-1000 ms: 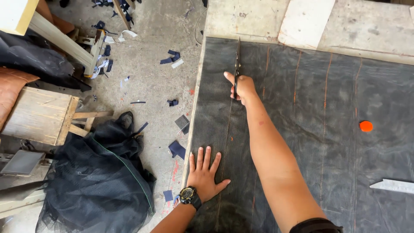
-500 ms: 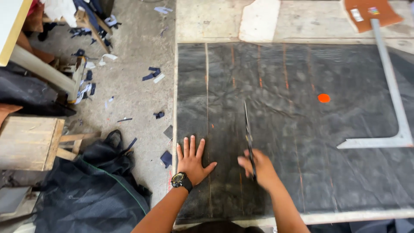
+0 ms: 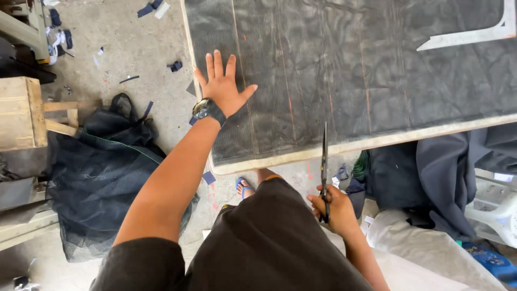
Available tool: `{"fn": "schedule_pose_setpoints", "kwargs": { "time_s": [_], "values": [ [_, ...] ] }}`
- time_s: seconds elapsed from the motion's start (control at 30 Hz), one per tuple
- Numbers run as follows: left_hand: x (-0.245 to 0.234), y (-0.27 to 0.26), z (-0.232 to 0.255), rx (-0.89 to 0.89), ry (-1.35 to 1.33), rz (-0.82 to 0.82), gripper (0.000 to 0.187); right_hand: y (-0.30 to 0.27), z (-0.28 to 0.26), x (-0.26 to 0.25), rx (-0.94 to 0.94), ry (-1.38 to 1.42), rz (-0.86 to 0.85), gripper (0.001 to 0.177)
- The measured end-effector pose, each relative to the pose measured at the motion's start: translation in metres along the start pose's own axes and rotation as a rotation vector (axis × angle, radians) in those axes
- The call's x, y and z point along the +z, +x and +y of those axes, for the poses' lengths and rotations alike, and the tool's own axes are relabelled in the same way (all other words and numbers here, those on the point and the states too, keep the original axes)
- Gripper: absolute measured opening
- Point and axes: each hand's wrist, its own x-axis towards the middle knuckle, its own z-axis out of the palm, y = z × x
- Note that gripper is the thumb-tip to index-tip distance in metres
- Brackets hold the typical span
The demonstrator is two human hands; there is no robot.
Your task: The person marks a straight line on a large piece of black fabric using a metal L-square and an orange marker. They then retrieve a pair of scissors and cut the fabric along the marked line, separating a strip from the main piece.
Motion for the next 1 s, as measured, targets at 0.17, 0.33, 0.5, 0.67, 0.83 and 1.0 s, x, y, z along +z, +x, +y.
{"fn": "schedule_pose_setpoints", "kwargs": {
  "time_s": [0.17, 0.33, 0.5, 0.67, 0.83, 1.0],
  "values": [
    [-0.021, -0.069, 0.007, 0.240, -0.179, -0.071, 0.084, -0.025, -0.007, 0.000, -0.014, -0.203, -0.050, 0.049],
    [-0.006, -0.105, -0.001, 0.343, -0.200, -0.115, 0.095, -0.032, -0.010, 0.003, -0.074, -0.306, -0.092, 0.049],
    [-0.004, -0.103, -0.009, 0.304, -0.058, -0.374, 0.111, -0.041, -0.011, 0.005, -0.135, -0.344, -0.143, 0.048],
    [-0.017, -0.104, -0.003, 0.294, -0.069, -0.391, 0.107, -0.022, 0.038, -0.002, -0.169, -0.356, -0.138, 0.049],
    [-0.020, -0.104, 0.009, 0.250, -0.072, -0.381, 0.107, -0.031, 0.026, -0.005, -0.169, -0.472, -0.160, 0.053],
    [-0.006, -0.100, 0.002, 0.249, -0.019, -0.410, 0.108, -0.033, 0.032, -0.007, -0.197, -0.517, -0.145, 0.054]
  ]
}}
